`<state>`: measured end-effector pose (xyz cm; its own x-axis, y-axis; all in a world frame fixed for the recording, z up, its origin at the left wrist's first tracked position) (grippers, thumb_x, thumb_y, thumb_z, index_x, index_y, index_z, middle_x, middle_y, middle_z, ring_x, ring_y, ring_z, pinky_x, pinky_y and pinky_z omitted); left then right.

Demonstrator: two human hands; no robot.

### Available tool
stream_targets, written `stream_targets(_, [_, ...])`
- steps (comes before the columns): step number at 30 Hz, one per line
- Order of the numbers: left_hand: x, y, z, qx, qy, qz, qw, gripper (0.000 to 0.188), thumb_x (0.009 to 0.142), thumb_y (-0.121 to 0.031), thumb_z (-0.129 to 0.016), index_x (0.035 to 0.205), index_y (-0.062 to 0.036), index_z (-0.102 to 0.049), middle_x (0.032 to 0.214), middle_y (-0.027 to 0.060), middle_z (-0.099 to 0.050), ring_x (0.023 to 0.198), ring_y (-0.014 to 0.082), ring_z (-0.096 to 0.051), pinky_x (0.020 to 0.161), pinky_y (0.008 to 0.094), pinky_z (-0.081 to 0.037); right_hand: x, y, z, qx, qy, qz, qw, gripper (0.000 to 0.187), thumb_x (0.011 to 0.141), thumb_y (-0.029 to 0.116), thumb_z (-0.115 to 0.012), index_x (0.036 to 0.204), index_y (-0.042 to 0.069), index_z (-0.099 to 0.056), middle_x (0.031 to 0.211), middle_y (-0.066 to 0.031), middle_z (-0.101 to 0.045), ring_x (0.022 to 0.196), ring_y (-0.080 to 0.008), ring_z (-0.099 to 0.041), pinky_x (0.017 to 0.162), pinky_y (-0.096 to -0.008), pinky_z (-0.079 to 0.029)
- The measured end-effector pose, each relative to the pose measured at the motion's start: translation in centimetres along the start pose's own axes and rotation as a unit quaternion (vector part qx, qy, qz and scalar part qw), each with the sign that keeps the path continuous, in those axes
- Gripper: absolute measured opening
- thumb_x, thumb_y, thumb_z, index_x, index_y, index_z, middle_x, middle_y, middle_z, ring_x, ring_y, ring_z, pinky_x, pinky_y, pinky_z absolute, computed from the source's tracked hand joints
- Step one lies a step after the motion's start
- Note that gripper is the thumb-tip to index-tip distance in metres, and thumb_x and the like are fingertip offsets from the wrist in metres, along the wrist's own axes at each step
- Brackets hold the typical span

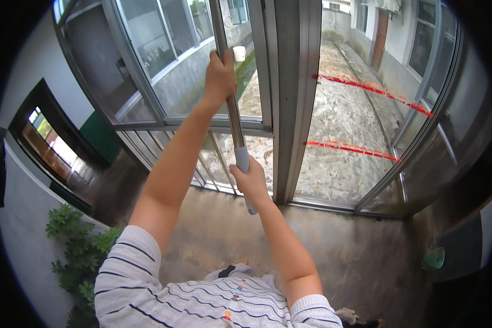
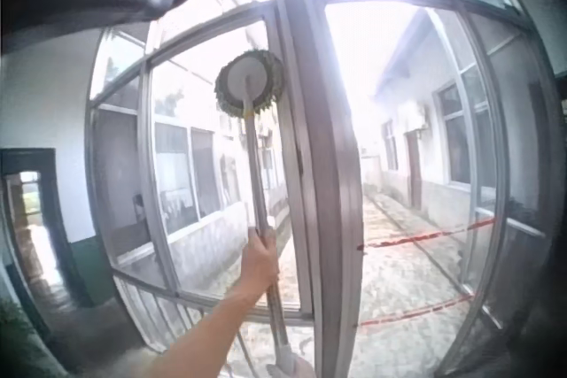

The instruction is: The person uses a long-handled duster to wipe the exterior surface of a large glass sliding door. They systematically move the duster across the glass panels, covering the upper and lower sections while a dog remains on the floor nearby.

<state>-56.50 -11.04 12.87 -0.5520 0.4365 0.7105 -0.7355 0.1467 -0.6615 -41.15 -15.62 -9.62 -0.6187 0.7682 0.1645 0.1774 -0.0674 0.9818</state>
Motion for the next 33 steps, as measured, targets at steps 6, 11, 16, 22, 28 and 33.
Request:
stream_targets(6, [4.3,-6.2,2.0,-0.065,0.019,0.023,0.997,0.050,0.095,-0.041,-0.043,0.109,0.0064,-0.043,0.070,0.0159,-0.057,0.049,0.0268,-0.061,0.047,0.0376,-0.050,-1.6,9.0,-0.3,0.059,0.016,0.029,0.998,0.029,0.091,0.030,-0.059,0.091,0.005,-0.044,0.056,0.0002,-0.045,0.042,-0.0062,-0.043,0.038,-0.0224,-0.032])
stream_targets(11, [-5.2,0.5,-1.0,0.016,0.026,0.048,0.998,0.048,0.097,-0.036,-0.039,0.112,0.0098,-0.043,0.083,0.0326,-0.061,0.079,0.0497,-0.059,0.071,0.0535,-0.046,-4.8,-1.9,1.8,-0.004,-0.039,-0.022,0.999,0.038,0.093,0.040,-0.055,0.076,0.007,-0.048,0.050,0.0000,-0.045,0.038,-0.0082,-0.043,0.036,-0.0242,-0.032])
stream_targets(16, [-15.4,4.1,-2.3,0.014,0.044,0.099,0.994,0.040,0.097,-0.035,-0.039,0.102,0.0043,-0.043,0.076,0.0302,-0.061,0.077,0.0495,-0.059,0.070,0.0552,-0.044,-10.3,-9.0,4.3,-0.042,-0.077,-0.084,0.993,0.041,0.092,0.039,-0.056,0.067,0.008,-0.047,0.047,0.0008,-0.043,0.034,-0.0092,-0.041,0.034,-0.0257,-0.029])
stream_targets(22, [-8.0,-1.3,-0.4,0.020,0.017,0.074,0.997,0.042,0.097,-0.036,-0.040,0.104,0.0048,-0.042,0.081,0.0306,-0.061,0.080,0.0480,-0.060,0.072,0.0530,-0.046,-8.9,-0.5,3.3,0.002,-0.035,-0.055,0.998,0.042,0.089,0.042,-0.059,0.071,0.005,-0.051,0.048,0.0006,-0.044,0.037,-0.0082,-0.043,0.035,-0.0263,-0.032])
stream_targets(28, [-8.6,-1.4,-2.2,0.012,0.029,0.072,0.997,0.046,0.097,-0.039,-0.040,0.104,0.0061,-0.042,0.082,0.0319,-0.061,0.080,0.0489,-0.060,0.071,0.0526,-0.047,-8.7,-2.0,5.0,-0.031,-0.046,-0.066,0.996,0.035,0.085,0.035,-0.065,0.076,0.003,-0.053,0.054,-0.0001,-0.049,0.039,-0.0089,-0.042,0.038,-0.0263,-0.033])
stream_targets(33, [-23.4,5.6,-6.0,-0.005,0.071,0.163,0.984,0.040,0.098,-0.037,-0.039,0.101,0.0029,-0.040,0.073,0.0273,-0.061,0.071,0.0476,-0.059,0.060,0.0517,-0.044,-14.9,-16.7,11.0,-0.146,-0.083,-0.095,0.981,0.025,0.076,0.024,-0.068,0.077,0.001,-0.058,0.059,-0.0088,-0.056,0.054,-0.0173,-0.051,0.055,-0.0344,-0.043])
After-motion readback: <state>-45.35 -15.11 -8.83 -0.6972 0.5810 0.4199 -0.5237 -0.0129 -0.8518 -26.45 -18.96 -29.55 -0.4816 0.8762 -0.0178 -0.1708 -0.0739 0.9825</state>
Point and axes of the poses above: each hand's wrist, its own x-axis towards the middle knuckle, its own z-axis out of the back of the hand, y = z × x, the point moved 10 cm from there along x, towards the middle knuckle
